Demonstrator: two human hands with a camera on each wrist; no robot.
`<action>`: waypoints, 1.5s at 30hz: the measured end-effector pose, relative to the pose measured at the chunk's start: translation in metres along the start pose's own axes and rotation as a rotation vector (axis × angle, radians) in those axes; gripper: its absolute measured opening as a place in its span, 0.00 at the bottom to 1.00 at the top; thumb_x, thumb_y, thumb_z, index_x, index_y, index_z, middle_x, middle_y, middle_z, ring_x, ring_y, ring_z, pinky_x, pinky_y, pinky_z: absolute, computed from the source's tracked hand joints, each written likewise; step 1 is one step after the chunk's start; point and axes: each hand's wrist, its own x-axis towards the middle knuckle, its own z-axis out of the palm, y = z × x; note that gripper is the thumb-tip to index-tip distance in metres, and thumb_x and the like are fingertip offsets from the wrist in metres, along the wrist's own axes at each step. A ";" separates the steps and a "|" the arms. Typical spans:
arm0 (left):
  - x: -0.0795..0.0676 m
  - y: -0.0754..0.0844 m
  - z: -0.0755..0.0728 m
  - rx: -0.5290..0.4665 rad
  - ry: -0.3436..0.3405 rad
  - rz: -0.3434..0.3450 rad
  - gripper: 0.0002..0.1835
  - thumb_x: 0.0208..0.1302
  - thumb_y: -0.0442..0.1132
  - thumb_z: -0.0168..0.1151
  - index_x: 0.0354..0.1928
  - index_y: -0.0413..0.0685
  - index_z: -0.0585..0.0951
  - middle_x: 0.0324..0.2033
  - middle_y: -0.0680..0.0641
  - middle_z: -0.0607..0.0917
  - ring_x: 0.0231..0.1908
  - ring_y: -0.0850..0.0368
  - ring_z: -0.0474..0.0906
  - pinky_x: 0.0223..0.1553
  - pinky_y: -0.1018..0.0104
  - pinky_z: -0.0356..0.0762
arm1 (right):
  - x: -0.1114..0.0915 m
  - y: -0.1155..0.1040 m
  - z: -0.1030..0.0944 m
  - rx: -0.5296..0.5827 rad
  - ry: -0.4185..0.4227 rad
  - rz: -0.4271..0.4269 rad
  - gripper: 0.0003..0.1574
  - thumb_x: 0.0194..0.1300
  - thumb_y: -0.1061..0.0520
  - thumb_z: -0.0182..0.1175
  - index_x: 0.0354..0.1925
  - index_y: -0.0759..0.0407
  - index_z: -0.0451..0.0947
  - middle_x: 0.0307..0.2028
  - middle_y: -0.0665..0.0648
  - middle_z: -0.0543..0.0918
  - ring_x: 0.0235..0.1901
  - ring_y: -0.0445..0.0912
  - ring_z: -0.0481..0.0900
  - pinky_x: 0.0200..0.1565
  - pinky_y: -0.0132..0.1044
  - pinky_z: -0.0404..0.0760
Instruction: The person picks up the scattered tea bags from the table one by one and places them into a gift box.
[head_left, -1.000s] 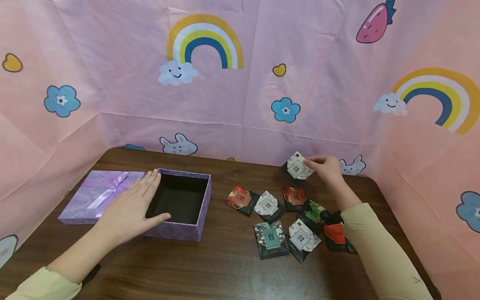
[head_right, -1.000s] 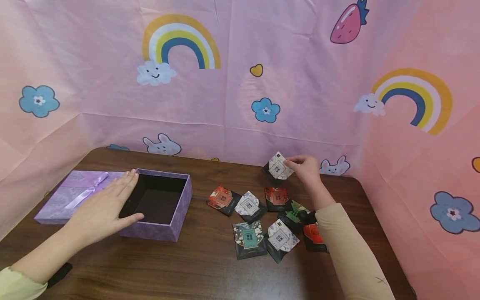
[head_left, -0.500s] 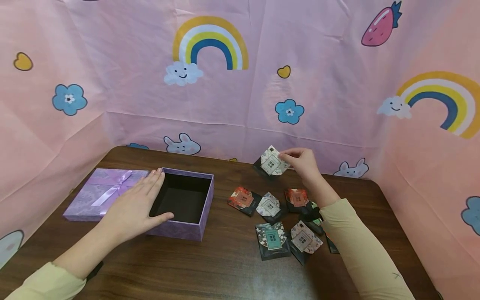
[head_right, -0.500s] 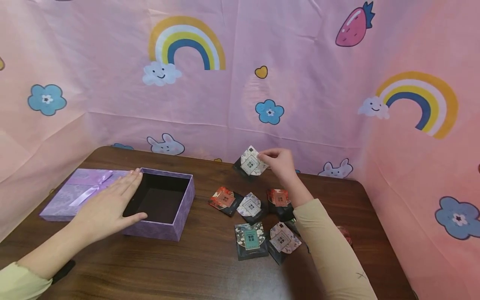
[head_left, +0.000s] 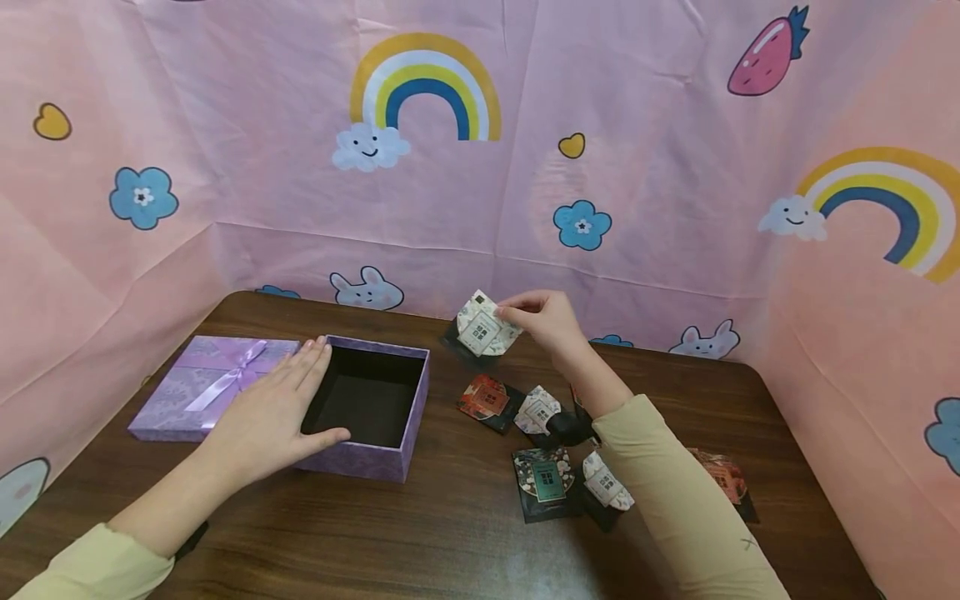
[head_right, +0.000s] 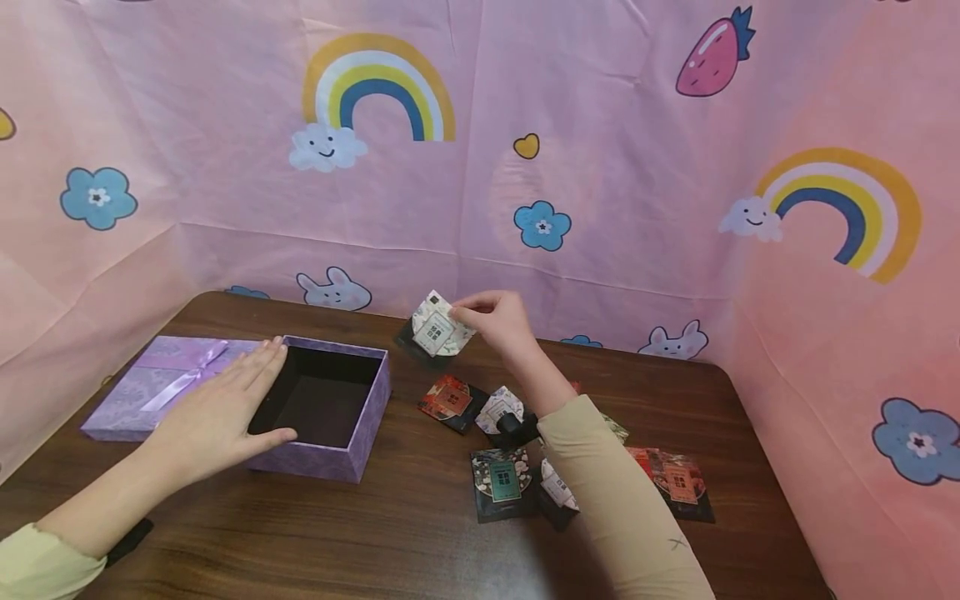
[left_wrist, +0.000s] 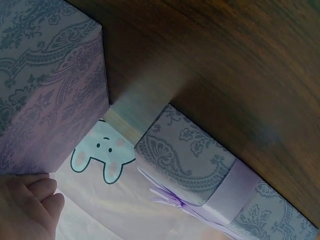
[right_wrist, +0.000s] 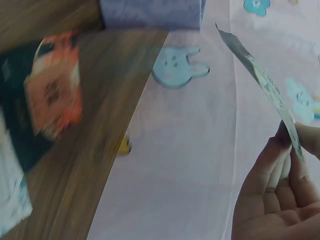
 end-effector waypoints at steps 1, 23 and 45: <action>0.000 0.000 -0.001 -0.001 -0.004 -0.004 0.62 0.64 0.69 0.68 0.82 0.29 0.55 0.82 0.29 0.58 0.81 0.32 0.57 0.84 0.44 0.56 | 0.000 -0.003 0.005 0.009 -0.009 -0.013 0.14 0.69 0.58 0.69 0.47 0.67 0.91 0.39 0.50 0.92 0.36 0.39 0.78 0.37 0.37 0.76; 0.002 0.002 -0.004 -0.064 -0.057 -0.047 0.65 0.64 0.76 0.62 0.83 0.31 0.53 0.83 0.31 0.56 0.82 0.33 0.56 0.82 0.40 0.58 | -0.005 -0.023 0.110 -0.023 -0.348 -0.106 0.10 0.68 0.59 0.72 0.45 0.64 0.92 0.42 0.62 0.92 0.29 0.35 0.77 0.29 0.27 0.74; 0.001 0.001 -0.002 -0.061 -0.047 -0.047 0.64 0.64 0.73 0.65 0.83 0.31 0.53 0.83 0.31 0.56 0.82 0.33 0.55 0.83 0.40 0.56 | -0.011 -0.013 0.146 -0.463 -0.453 -0.346 0.05 0.64 0.52 0.78 0.38 0.50 0.95 0.30 0.46 0.94 0.26 0.28 0.79 0.28 0.21 0.75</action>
